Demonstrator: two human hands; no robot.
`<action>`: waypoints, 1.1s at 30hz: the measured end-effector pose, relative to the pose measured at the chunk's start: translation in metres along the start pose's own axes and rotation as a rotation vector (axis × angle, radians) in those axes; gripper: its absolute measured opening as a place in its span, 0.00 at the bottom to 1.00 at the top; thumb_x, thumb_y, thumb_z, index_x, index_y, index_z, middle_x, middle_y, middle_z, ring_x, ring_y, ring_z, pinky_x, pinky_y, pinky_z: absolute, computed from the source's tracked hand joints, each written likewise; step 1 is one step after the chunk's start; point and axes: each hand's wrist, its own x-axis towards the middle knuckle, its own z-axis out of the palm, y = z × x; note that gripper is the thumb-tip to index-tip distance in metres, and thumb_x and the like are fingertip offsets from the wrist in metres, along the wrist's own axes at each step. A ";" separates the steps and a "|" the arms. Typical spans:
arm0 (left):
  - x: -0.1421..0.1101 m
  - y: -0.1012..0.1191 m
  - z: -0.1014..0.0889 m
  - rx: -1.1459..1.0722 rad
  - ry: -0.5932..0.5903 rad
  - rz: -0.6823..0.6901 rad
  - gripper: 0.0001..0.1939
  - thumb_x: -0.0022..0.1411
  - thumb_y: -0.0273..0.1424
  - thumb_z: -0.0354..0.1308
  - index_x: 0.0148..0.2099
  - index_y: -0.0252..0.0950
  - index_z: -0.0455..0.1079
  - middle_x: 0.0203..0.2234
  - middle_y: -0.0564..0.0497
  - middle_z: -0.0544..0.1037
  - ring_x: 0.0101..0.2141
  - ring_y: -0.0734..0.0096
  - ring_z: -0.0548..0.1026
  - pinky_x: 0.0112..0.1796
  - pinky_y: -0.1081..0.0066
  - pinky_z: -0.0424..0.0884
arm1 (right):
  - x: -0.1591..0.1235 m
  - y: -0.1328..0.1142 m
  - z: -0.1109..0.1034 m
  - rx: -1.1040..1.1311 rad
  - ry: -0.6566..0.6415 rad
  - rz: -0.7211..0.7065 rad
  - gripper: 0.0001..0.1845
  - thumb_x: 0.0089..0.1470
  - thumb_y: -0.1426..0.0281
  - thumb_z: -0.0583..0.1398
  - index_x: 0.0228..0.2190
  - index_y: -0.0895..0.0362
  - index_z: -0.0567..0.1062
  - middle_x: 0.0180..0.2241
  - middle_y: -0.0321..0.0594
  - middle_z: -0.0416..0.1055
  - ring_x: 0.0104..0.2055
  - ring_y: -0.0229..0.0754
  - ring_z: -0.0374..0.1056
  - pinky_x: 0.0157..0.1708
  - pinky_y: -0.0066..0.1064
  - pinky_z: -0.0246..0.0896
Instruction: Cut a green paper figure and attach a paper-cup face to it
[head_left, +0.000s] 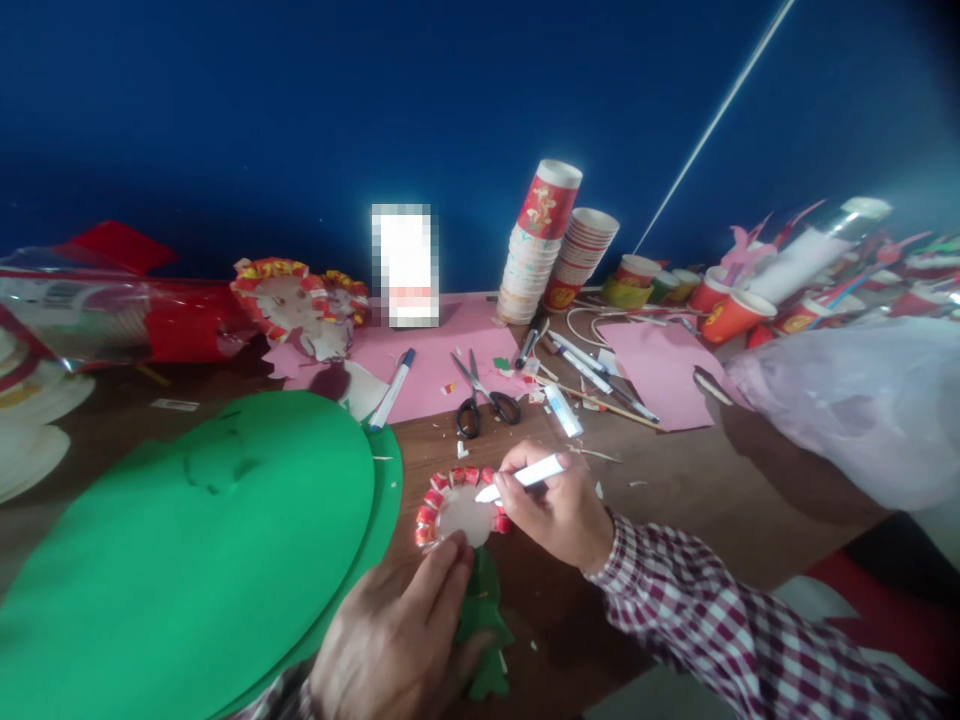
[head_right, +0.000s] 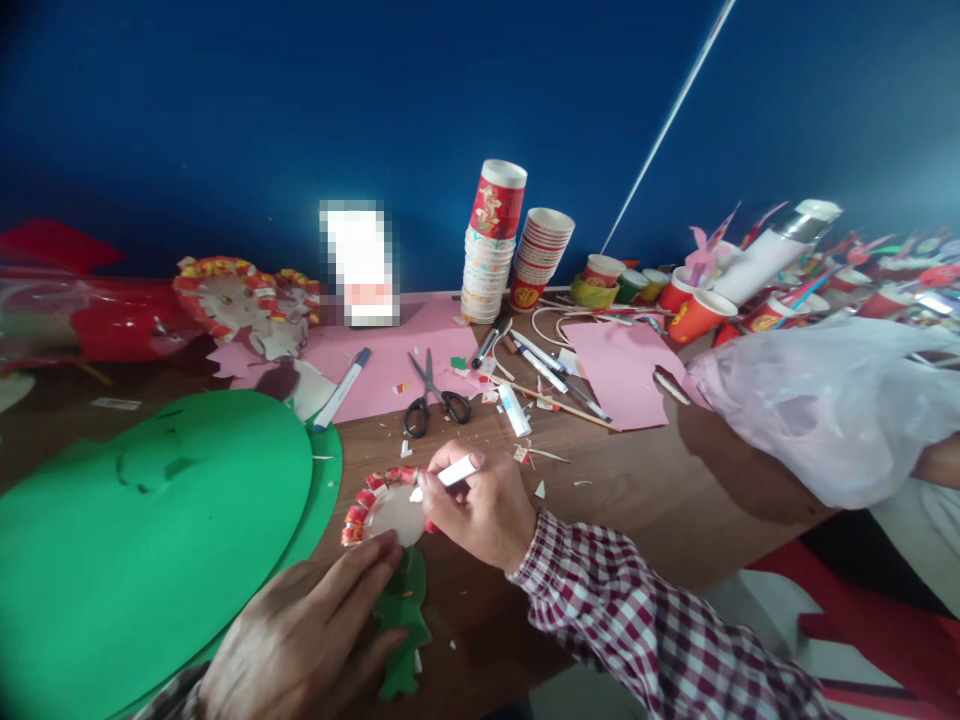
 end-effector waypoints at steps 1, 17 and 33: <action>0.001 0.000 0.000 0.004 0.000 0.003 0.21 0.62 0.38 0.48 0.49 0.28 0.70 0.44 0.40 0.75 0.36 0.60 0.75 0.33 0.63 0.75 | 0.000 0.000 0.000 -0.001 0.004 -0.002 0.06 0.57 0.68 0.55 0.30 0.57 0.68 0.19 0.35 0.70 0.19 0.35 0.67 0.20 0.25 0.61; 0.001 0.000 0.000 -0.010 -0.009 -0.004 0.23 0.60 0.39 0.50 0.49 0.26 0.69 0.44 0.40 0.74 0.36 0.59 0.75 0.33 0.62 0.75 | 0.001 -0.002 0.000 -0.030 0.033 0.002 0.05 0.55 0.70 0.56 0.28 0.57 0.68 0.18 0.34 0.70 0.18 0.34 0.65 0.19 0.24 0.58; 0.000 0.000 0.001 0.002 -0.007 -0.007 0.22 0.61 0.39 0.49 0.50 0.28 0.69 0.45 0.41 0.74 0.37 0.59 0.75 0.34 0.63 0.75 | 0.000 0.000 0.001 -0.033 0.030 -0.013 0.05 0.56 0.70 0.56 0.29 0.58 0.68 0.18 0.33 0.70 0.18 0.32 0.65 0.20 0.22 0.58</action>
